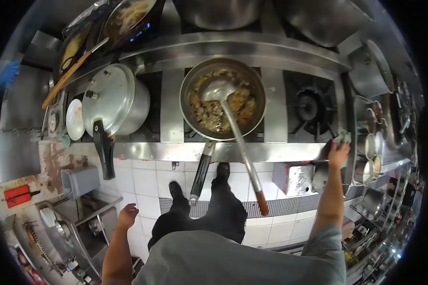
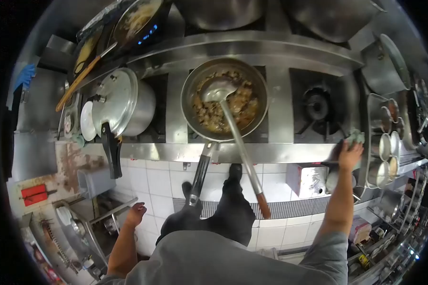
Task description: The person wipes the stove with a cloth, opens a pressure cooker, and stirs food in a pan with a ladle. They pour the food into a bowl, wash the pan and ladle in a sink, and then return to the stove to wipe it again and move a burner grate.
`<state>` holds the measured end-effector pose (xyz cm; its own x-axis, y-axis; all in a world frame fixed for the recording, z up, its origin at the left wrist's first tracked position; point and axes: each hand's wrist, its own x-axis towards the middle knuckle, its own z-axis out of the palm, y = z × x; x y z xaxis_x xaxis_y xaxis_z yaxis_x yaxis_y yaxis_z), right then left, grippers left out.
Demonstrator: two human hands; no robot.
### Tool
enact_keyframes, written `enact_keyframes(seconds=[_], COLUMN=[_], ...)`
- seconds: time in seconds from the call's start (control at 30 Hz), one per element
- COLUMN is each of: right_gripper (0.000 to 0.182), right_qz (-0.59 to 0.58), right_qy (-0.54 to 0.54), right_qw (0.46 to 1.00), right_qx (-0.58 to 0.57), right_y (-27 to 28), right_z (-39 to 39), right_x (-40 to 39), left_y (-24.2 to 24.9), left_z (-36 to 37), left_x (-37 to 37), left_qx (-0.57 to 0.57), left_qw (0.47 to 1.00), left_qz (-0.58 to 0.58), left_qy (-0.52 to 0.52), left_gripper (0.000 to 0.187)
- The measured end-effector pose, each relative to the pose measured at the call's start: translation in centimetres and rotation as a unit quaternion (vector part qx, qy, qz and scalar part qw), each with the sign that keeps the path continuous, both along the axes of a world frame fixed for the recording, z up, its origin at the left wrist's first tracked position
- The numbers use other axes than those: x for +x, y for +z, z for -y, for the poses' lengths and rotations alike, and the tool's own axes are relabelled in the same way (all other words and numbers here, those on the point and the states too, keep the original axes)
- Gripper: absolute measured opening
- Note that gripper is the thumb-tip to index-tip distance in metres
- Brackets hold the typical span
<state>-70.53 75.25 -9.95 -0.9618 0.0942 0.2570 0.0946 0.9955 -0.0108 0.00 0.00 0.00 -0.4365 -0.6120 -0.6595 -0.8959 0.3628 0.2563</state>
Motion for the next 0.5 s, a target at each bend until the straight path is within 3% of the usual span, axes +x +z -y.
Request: enact_keyframes(seconds=[0.07,0.1,0.2,0.43,0.47,0.5], right_gripper=[0.074,0.073,0.068,0.077,0.081,0.081], right_qz=[0.013,-0.021,-0.041,-0.077,-0.073,-0.04], right_qy=[0.014,0.027,0.062,0.195,0.217,0.234], right_qw=[0.999,0.999,0.997,0.976,0.972,0.968], right_qx=[-0.042,-0.011,-0.026,-0.055,-0.059,-0.082], right_y=[1.3,1.4,-1.1,-0.2,-2.1,-0.2], right_z=[0.4,-0.2,6.0,24.8,26.8,31.4], right_x=[1.7,-1.5,5.6,19.4,20.8,23.6], left_y=[5.6,-3.8,-0.5,-4.9,-4.8,-5.4], left_z=[-0.5,-2.0,-1.2,0.1,0.3,0.8], left_x=[0.6,-2.9,-0.6,7.7,8.5,10.4], left_qx=[-0.002,0.031,0.038,0.089,0.089,0.098], left_qw=[1.0,0.999,0.999,0.996,0.995,0.994], left_qz=[0.017,-0.006,0.035,0.001,0.007,-0.007], left_qy=[0.021,0.021,0.009,0.011,0.034,0.054], left_gripper=[0.044,0.044,0.042,0.042,0.042,0.041])
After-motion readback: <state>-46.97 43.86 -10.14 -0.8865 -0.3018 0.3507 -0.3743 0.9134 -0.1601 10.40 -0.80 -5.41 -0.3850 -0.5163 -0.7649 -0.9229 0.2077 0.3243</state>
